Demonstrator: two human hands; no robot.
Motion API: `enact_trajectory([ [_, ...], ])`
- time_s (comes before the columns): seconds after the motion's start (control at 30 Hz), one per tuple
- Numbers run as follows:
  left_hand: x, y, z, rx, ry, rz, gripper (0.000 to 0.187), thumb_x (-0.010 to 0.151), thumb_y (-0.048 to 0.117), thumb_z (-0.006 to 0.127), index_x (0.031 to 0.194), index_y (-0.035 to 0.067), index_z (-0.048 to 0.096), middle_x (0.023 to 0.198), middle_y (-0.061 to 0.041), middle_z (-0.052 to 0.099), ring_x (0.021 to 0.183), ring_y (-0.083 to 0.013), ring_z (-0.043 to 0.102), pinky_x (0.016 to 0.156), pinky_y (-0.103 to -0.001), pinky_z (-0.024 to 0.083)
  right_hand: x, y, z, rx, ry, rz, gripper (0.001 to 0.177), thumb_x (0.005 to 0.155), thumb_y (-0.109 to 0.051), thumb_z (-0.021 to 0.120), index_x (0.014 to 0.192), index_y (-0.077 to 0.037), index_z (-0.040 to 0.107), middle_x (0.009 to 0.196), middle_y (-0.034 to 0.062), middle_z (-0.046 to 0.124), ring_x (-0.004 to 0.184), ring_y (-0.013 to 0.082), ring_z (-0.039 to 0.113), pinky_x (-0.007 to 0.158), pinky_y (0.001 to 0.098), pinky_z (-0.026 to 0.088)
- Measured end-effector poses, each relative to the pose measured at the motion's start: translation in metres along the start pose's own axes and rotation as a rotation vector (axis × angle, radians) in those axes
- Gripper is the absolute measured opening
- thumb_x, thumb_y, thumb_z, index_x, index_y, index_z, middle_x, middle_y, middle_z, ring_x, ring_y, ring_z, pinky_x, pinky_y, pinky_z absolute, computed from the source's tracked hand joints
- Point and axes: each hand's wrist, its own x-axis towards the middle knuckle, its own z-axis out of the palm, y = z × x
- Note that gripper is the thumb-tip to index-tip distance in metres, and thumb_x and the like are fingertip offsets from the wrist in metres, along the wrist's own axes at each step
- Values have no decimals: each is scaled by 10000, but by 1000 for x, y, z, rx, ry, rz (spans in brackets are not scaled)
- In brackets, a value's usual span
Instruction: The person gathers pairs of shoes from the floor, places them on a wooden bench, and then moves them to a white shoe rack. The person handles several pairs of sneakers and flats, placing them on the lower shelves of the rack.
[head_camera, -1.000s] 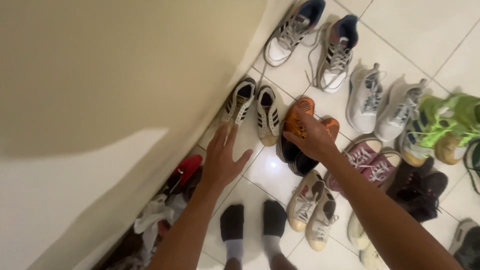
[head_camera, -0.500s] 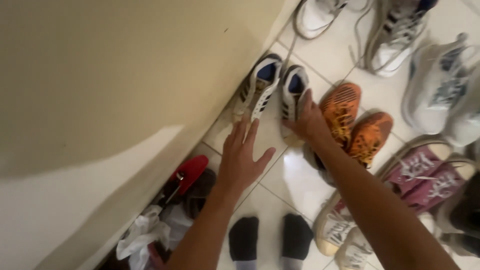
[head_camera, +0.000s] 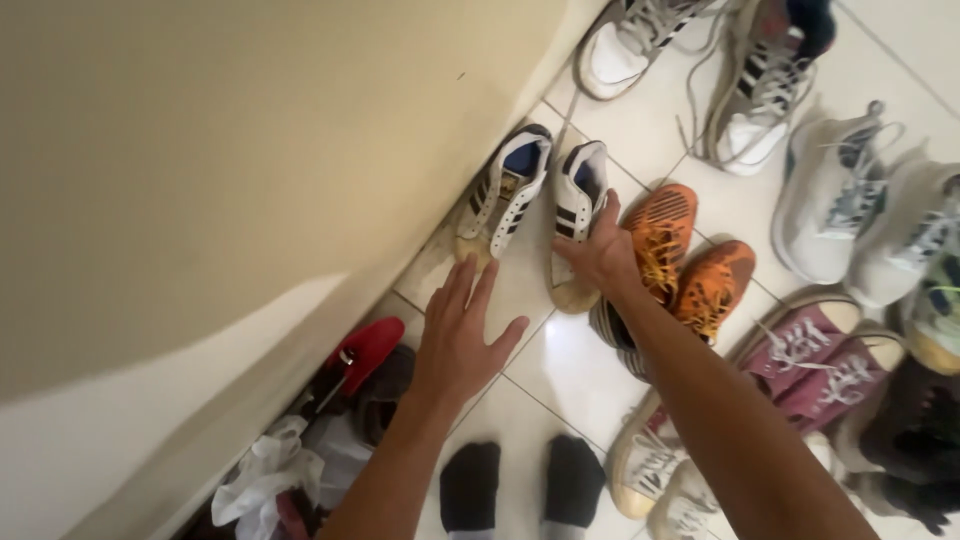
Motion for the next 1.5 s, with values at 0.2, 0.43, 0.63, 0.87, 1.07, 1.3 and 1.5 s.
enact_trajectory([
  [0.2, -3, 32, -31, 6, 37, 44, 765, 857, 484, 745, 1486, 106, 529, 1453, -240, 539, 1363, -426, 517, 1010, -597, 471, -45, -40, -64, -41, -35, -3, 1206, 673, -527, 902, 1619, -271, 199, 1389, 289, 582, 1320, 424, 563, 1119, 520, 461],
  [0.43, 13, 108, -124, -34, -4, 90, 739, 887, 453, 728, 1485, 70, 522, 1457, -274, 525, 1365, -459, 504, 1031, -596, 459, -157, -108, -200, -54, -64, -70, 1215, 660, -543, 888, 1603, -226, 192, 1437, 258, 555, 1351, 445, 524, 1137, 536, 433],
  [0.63, 15, 188, -212, -66, 44, 176, 759, 867, 458, 748, 1475, 60, 530, 1474, -285, 505, 1367, -473, 490, 1051, -591, 446, -262, -169, -316, -91, 46, -90, 1161, 672, -433, 867, 1601, -234, 201, 1358, 236, 623, 1303, 429, 573, 1128, 525, 466],
  [0.87, 0, 284, -317, -138, 227, 396, 749, 801, 478, 809, 1387, 53, 616, 1378, -286, 590, 1256, -461, 592, 984, -548, 517, -390, -198, -446, -17, 155, -102, 1171, 643, -389, 883, 1607, -256, 231, 1309, 169, 671, 1256, 391, 614, 1108, 507, 479],
  [1.07, 17, 366, -377, -244, 223, 567, 772, 800, 453, 813, 1413, 39, 592, 1391, -312, 565, 1254, -508, 573, 985, -587, 505, -496, -220, -509, 47, 261, -60, 1117, 724, -277, 856, 1620, -211, 194, 938, 116, 632, 784, 280, 604, 707, 402, 521],
  [1.3, 11, 458, -415, -297, 222, 714, 791, 817, 478, 813, 1463, 102, 553, 1455, -263, 536, 1310, -467, 554, 1061, -559, 479, -599, -213, -550, 113, 491, -30, 1176, 602, -333, 906, 1604, -246, 297, 1225, 148, 706, 1085, 366, 703, 1016, 489, 541],
  [1.5, -2, 521, -409, -278, 102, 873, 774, 850, 507, 768, 1495, 155, 525, 1512, -232, 494, 1340, -445, 535, 1078, -557, 471, -673, -171, -569, 173, 635, -3, 1179, 610, -324, 901, 1608, -215, 284, 1200, 208, 705, 1082, 415, 694, 996, 519, 546],
])
